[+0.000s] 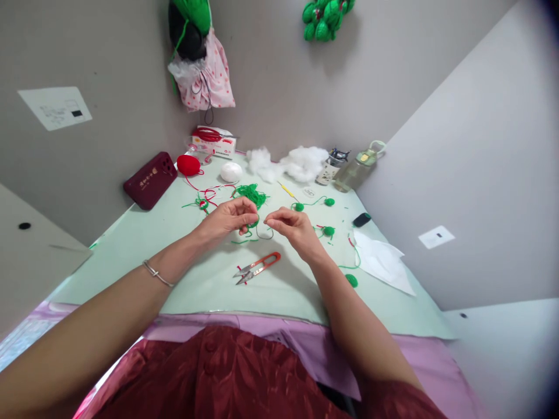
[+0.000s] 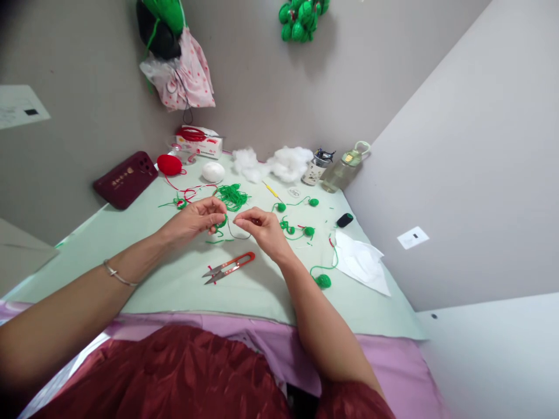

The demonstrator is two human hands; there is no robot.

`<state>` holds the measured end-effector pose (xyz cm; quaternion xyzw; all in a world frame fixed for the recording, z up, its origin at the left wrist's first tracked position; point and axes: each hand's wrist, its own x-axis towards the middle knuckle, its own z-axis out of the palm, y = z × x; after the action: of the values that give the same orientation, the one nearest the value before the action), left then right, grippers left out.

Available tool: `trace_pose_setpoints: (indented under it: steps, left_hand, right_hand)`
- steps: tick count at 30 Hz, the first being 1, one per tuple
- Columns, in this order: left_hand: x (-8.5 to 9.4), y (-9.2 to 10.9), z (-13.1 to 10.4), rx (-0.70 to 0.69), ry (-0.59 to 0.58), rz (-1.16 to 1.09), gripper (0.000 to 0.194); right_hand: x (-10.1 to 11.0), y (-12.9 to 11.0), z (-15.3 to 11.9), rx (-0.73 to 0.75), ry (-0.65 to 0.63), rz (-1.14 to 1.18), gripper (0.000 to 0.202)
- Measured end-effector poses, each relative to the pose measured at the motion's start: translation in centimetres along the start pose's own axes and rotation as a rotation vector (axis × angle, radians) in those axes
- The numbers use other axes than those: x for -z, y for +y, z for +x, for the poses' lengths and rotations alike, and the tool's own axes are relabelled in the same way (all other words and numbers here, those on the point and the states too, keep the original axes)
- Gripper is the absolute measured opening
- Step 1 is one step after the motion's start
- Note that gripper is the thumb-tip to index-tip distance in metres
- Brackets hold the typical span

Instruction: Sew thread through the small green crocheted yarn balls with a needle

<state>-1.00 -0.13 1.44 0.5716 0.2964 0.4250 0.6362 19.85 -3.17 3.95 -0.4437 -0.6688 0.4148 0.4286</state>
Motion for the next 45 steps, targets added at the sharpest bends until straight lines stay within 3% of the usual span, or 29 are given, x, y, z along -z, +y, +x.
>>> trace_pose_setpoints:
  steps: [7,17,26,35,45]
  left_hand:
    - [-0.2,0.5,-0.3,-0.003,-0.040,-0.073,0.026]
    - [0.0,0.2,-0.3,-0.002,-0.037,-0.067,0.025]
    - [-0.2,0.5,-0.4,-0.021,0.018,0.021,0.022]
    - [-0.4,0.4,-0.4,-0.047,0.014,0.060,0.024]
    - [-0.4,-0.3,0.0,-0.030,0.027,0.116,0.030]
  right_hand:
    - [-0.2,0.3,0.2,-0.102,0.039,0.134,0.020]
    - [0.3,0.3,0.1,0.098,0.073,-0.067,0.020]
    - [0.2,0.3,0.0,0.146,0.095,-0.147,0.017]
    - [-0.4,1.1,0.1,0.109,0.091,-0.066,0.018]
    - [-1.2,1.1,0.0,0.006,0.020,-0.067,0.034]
